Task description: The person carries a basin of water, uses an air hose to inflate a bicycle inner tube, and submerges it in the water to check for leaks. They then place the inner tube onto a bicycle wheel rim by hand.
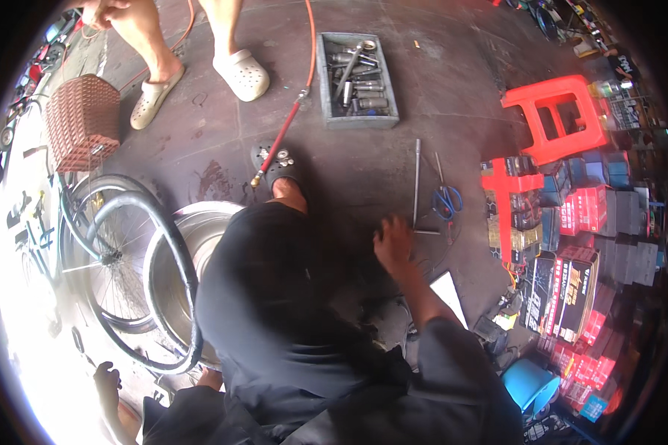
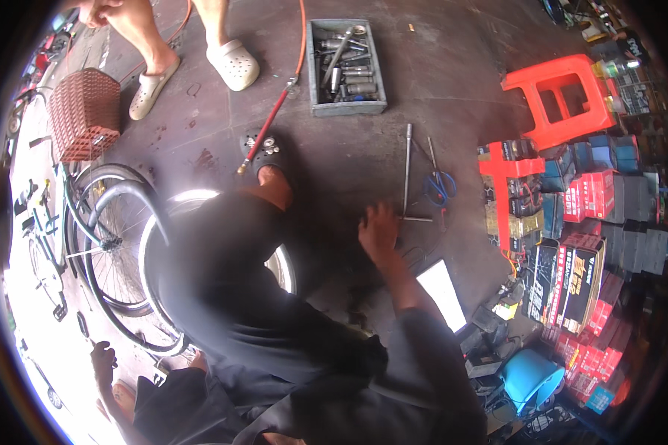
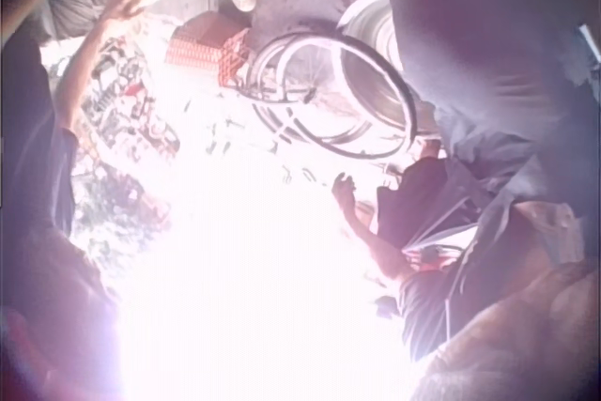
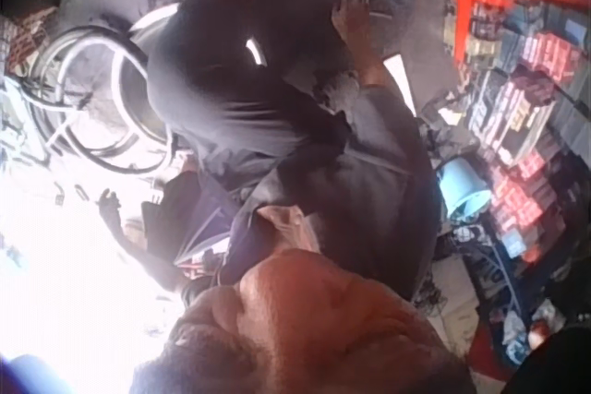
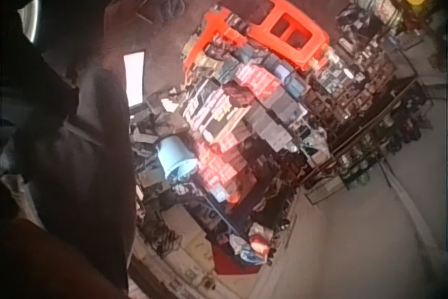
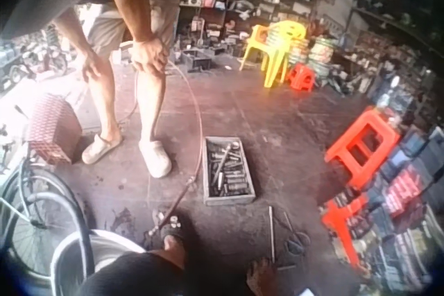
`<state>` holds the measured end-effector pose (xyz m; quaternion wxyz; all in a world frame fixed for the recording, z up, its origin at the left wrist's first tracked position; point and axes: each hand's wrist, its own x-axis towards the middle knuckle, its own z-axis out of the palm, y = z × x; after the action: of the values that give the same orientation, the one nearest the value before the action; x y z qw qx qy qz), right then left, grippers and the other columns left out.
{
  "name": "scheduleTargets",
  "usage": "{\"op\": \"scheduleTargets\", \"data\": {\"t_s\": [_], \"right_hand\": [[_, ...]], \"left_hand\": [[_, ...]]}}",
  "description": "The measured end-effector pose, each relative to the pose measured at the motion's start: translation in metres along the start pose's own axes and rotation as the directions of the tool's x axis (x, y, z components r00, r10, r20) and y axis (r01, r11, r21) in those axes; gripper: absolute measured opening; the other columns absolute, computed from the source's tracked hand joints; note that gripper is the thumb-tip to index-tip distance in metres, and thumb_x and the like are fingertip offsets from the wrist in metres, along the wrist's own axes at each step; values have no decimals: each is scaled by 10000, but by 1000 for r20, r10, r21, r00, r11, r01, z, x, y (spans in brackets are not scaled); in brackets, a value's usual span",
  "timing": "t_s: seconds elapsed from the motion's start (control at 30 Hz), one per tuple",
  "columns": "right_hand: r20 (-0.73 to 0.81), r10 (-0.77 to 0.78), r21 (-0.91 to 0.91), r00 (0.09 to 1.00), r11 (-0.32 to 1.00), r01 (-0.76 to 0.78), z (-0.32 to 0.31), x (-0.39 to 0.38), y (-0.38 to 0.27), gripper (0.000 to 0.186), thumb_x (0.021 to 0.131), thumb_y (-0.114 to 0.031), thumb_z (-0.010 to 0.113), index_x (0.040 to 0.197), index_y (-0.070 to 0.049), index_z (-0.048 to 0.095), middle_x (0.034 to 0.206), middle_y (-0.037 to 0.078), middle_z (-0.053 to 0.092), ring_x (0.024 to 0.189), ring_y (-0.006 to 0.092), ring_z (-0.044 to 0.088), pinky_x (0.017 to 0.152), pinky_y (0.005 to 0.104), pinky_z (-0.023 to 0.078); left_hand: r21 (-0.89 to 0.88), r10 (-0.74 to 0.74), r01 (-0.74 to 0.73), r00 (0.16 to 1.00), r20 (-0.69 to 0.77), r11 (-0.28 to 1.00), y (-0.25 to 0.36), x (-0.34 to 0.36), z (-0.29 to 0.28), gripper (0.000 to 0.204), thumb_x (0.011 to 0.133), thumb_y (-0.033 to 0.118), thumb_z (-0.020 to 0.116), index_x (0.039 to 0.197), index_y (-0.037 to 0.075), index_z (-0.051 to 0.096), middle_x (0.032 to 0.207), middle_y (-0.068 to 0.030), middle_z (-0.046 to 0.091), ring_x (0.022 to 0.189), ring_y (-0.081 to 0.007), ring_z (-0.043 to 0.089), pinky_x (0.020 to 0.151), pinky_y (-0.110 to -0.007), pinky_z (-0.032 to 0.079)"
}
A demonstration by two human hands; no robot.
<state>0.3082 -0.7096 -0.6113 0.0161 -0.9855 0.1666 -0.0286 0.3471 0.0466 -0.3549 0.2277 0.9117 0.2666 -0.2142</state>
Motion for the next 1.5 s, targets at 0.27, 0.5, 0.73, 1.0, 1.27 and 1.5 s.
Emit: {"op": "scheduleTargets", "data": {"t_s": [0.27,0.5,0.73,1.0,1.27,1.5], "right_hand": [[131,-136,678,982,735,12,-27,-90,-120,329,856,-310,659,1030,-36,608,956,158,636,906,355,613,790,431,495],[211,-72,488,975,872,-41,-9,-50,-101,341,857,-320,656,1025,-26,618,960,170,641,911,357,619,792,432,496],[264,13,380,964,918,-116,11,-11,-79,355,859,-331,653,1021,-16,628,965,182,646,916,359,624,794,434,496],[260,29,393,965,910,-133,17,-42,-69,372,861,-342,649,1017,-5,638,971,195,651,922,361,630,796,435,497],[271,68,467,960,863,-193,30,-55,-67,390,862,-354,645,1012,7,649,976,209,656,928,363,637,799,436,498],[267,135,523,954,811,-261,46,-52,-64,407,864,-364,642,1008,17,659,981,221,660,933,365,642,801,438,498]], "left_hand": [[19,-24,25,999,-26,1000,36,-16,-9,415,751,141,586,1119,-50,593,736,-99,596,625,-151,561,555,-290,456],[45,19,-17,999,-43,999,38,-32,-9,394,781,129,604,1127,-60,590,734,-111,613,616,-153,572,571,-298,472],[96,149,-141,984,-92,985,28,-31,-11,339,812,123,619,1115,-28,603,716,-129,625,611,-168,601,565,-312,474],[69,182,-171,964,-197,983,49,-43,-18,293,808,113,655,1075,-5,629,787,-146,631,718,-219,605,665,-357,470],[22,244,-251,913,-326,968,33,-62,-31,287,799,105,641,1063,-4,620,755,-163,637,645,-229,624,612,-358,474],[13,279,-295,885,-374,955,-17,-49,-35,307,770,106,603,1045,-29,601,634,-74,561,521,-128,538,443,-280,422]]}}
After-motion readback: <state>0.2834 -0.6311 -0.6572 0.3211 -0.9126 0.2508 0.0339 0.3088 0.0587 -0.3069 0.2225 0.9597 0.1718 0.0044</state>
